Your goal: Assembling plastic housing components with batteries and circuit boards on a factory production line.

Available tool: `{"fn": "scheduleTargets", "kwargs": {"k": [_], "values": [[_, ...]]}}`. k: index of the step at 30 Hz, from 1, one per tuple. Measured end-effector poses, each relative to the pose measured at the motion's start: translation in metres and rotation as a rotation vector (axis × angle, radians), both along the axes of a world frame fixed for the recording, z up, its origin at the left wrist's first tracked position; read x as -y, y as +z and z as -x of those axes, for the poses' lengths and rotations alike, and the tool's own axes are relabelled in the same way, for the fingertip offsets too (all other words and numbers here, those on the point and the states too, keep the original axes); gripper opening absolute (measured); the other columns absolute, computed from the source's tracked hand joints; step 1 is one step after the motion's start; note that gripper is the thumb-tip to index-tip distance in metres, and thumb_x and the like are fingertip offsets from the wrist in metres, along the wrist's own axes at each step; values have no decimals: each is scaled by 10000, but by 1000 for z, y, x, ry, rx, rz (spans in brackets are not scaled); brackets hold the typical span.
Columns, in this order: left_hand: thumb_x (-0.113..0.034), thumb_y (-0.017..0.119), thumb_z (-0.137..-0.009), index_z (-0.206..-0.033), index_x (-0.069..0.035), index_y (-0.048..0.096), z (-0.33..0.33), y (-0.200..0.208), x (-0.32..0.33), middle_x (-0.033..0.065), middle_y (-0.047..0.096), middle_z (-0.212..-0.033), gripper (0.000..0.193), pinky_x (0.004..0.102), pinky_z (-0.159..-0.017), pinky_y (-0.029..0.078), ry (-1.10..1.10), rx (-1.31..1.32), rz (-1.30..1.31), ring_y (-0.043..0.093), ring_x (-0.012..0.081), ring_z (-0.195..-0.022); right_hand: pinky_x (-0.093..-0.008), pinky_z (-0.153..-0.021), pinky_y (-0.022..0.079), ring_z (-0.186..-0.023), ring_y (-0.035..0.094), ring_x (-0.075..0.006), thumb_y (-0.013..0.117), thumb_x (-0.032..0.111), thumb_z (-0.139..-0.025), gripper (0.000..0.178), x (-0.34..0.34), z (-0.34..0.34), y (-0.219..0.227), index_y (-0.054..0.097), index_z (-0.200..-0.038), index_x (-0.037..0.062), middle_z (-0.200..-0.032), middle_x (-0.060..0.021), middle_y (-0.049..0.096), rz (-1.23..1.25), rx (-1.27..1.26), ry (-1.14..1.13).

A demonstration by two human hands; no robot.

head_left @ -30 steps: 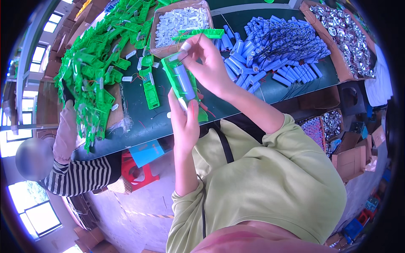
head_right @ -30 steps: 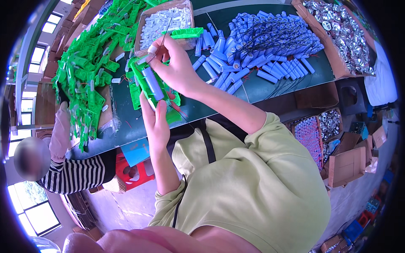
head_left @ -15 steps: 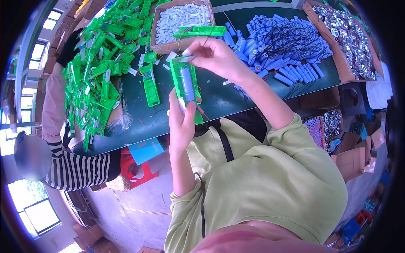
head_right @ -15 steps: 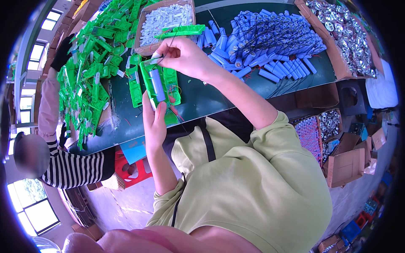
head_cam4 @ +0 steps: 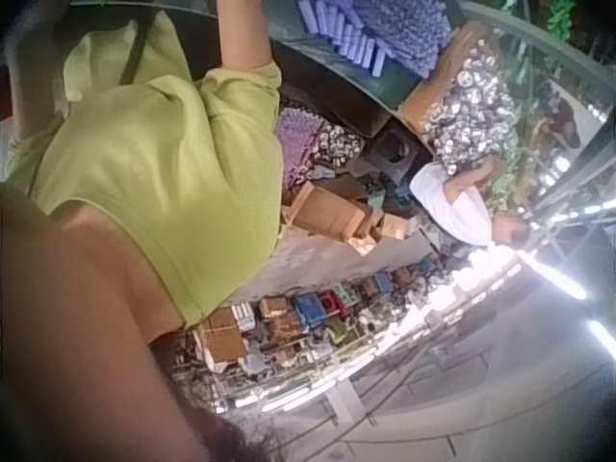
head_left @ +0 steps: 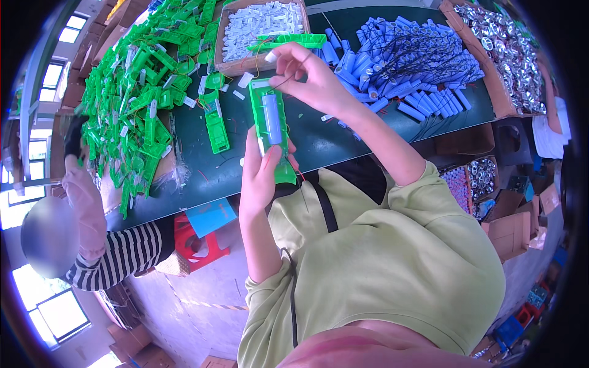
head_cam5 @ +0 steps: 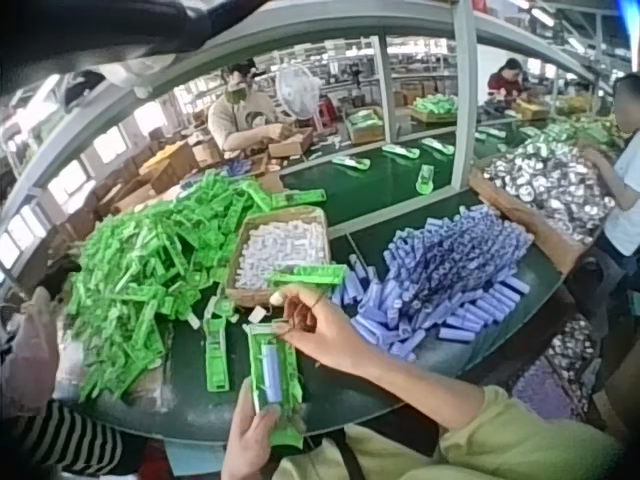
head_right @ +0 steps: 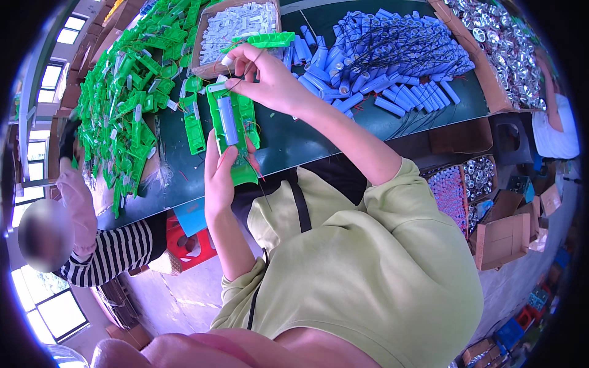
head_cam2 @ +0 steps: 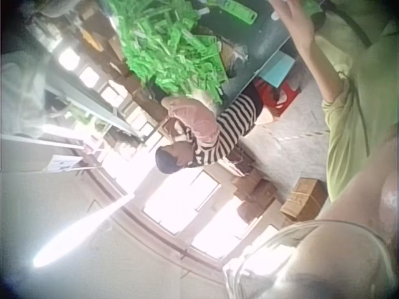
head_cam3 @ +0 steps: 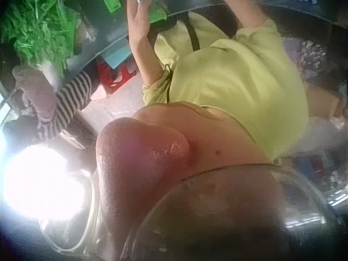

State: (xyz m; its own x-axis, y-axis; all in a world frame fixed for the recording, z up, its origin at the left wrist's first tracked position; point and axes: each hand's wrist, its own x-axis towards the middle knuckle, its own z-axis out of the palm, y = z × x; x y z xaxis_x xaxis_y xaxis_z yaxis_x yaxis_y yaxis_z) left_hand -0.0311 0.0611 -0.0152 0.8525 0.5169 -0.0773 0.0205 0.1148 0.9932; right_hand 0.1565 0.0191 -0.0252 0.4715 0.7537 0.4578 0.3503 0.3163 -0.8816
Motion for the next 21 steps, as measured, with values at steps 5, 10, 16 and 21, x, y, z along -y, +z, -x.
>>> {"fn": "scheduleTargets", "kwargs": {"k": [5,10,16,21], "values": [[-51,376,-909,-1240,-6,311,-5,-5,-1,129,536,-885,341,309,-593,505,5,108,146,577,182,-668,-253,-663,425,-781,523,-95,583,92,-860,217,11,15,-15,589,-1068,33,-940,-57,570,-216,358,-130],[-74,399,-917,-1269,-25,291,-17,-5,6,123,531,-902,371,320,-619,519,-29,33,200,584,182,-717,-253,-773,442,-896,539,-102,551,93,-881,334,25,22,-11,504,-1202,16,-1130,-63,572,69,-25,62],[-157,495,-904,-1268,9,383,-7,-3,-17,123,550,-1055,415,330,-834,446,-101,20,-252,541,204,-963,-266,-869,421,-978,529,-94,586,99,-851,351,24,8,17,507,-1190,59,-1083,-25,563,64,-481,135],[-270,566,-869,-1257,11,435,27,-29,-89,175,531,-1117,496,383,-866,424,327,-363,-830,532,300,-999,-346,-824,484,-932,604,-179,529,190,-891,329,24,-109,68,521,-1180,33,-1059,-94,607,100,-133,-157]]}}
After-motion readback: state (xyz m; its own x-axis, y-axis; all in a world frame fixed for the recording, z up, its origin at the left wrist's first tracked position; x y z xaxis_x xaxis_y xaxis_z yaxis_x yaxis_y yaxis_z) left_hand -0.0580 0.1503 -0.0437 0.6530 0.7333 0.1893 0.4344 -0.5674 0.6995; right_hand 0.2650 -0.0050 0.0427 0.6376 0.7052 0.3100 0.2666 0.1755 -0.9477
